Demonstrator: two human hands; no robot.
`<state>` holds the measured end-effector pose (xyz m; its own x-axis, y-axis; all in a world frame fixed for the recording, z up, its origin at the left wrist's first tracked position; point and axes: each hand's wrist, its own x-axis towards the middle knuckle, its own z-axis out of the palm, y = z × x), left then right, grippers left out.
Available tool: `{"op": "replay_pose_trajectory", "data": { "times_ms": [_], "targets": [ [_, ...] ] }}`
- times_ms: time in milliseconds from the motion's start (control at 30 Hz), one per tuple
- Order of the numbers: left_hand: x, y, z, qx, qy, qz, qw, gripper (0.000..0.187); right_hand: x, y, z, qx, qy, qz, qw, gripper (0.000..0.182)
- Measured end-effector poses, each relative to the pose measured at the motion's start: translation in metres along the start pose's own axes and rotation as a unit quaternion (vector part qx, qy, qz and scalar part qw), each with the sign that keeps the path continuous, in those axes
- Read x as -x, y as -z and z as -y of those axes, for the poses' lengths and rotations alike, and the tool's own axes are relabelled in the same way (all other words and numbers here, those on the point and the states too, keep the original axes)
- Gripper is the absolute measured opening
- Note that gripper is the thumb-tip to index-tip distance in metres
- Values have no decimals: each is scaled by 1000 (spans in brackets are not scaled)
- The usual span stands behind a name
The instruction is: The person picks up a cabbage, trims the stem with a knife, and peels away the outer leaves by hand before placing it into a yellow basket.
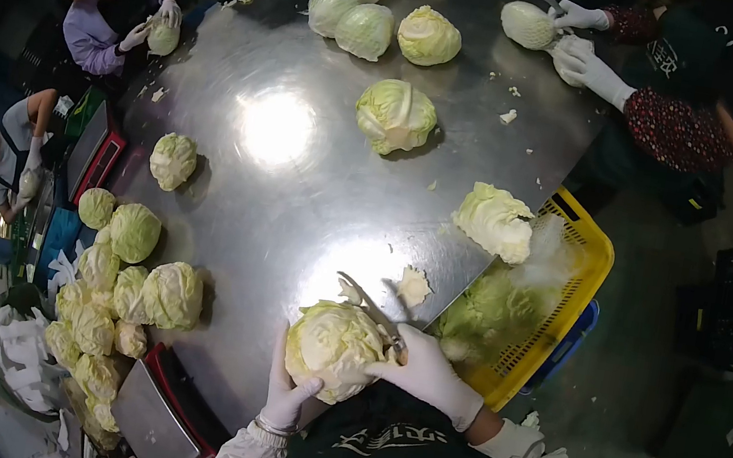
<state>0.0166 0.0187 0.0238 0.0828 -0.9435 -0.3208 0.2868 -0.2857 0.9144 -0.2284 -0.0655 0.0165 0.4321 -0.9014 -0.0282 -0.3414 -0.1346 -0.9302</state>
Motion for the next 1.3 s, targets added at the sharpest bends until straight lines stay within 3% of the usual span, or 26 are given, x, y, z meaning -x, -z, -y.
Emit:
{"op": "replay_pose_trajectory", "data": {
  "times_ms": [67, 233, 300, 333, 367, 467, 533, 567, 633, 700, 800, 833, 867, 900, 967, 1000, 1033, 1100, 1167, 1200, 1233, 1300],
  "targets": [
    [-1, 9, 2, 4, 3, -2, 1000, 116, -2, 2, -14, -113, -102, 40, 987, 46],
    [-3, 20, 3, 43, 18, 9, 999, 115, -3, -5, -38, -245, -133, 10, 960, 19],
    [-7, 31, 5, 68, 23, 17, 997, 112, -6, 2, -50, -267, -75, -59, 959, 14],
    [-9, 38, 5, 95, 29, 30, 995, 111, -11, 30, -35, -241, -205, -55, 947, 12],
    [-9, 43, 4, 95, 28, 30, 995, 111, -8, 30, -72, -241, -153, -119, 951, 15],
    [-10, 49, 2, 128, 53, 11, 990, 106, -5, 46, -78, -177, -175, -129, 960, 28],
    [-6, 32, -6, 108, 37, 10, 993, 106, -6, 38, -32, -7, 41, -94, 995, 53],
    [-5, 21, -7, 89, 19, 10, 996, 107, -6, 34, -8, -35, -7, -10, 999, 75],
    [1, 7, -4, 54, 17, -33, 998, 109, -11, 3, 2, -125, 3, 43, 991, 75],
    [13, -7, -6, 15, 13, -81, 997, 112, -14, -15, -5, -110, -3, 51, 993, 73],
    [19, -21, 0, -131, -108, -68, 983, 123, -14, -24, 3, -101, 4, 78, 992, 66],
    [20, -18, 4, -130, -109, -71, 983, 123, -11, -24, 7, -111, 15, 96, 989, 61],
    [19, -13, 5, -95, -89, -86, 988, 123, -10, -24, 10, -110, 62, 55, 990, 46],
    [17, -11, 3, -61, -68, -102, 991, 123, -9, -23, 7, -111, 61, 55, 990, 46],
    [15, -2, 1, -48, -54, -113, 991, 122, -3, -20, -3, -214, -27, 66, 974, 29],
    [14, 3, 0, -37, -43, -122, 991, 122, -2, -19, -4, -259, -42, 24, 965, 15],
    [11, 12, 2, -37, -45, -123, 991, 122, 2, -16, -17, -305, -99, 24, 947, 12],
    [7, 20, 6, 65, -4, -135, 989, 120, 1, -11, -25, -290, -128, -23, 948, 15],
    [8, 11, 7, 18, -28, -126, 991, 121, -1, -5, -16, -131, -15, 28, 991, 27],
    [9, 4, 7, -31, -52, -115, 992, 121, -5, -5, 7, -228, -8, 52, 972, 40],
    [10, -1, 9, -31, -50, -115, 992, 121, -10, -4, 20, -194, 25, 65, 978, 51],
    [11, -8, 13, -65, -97, -86, 990, 124, -15, -24, 12, -98, 107, 35, 989, 48]
  ]
}}
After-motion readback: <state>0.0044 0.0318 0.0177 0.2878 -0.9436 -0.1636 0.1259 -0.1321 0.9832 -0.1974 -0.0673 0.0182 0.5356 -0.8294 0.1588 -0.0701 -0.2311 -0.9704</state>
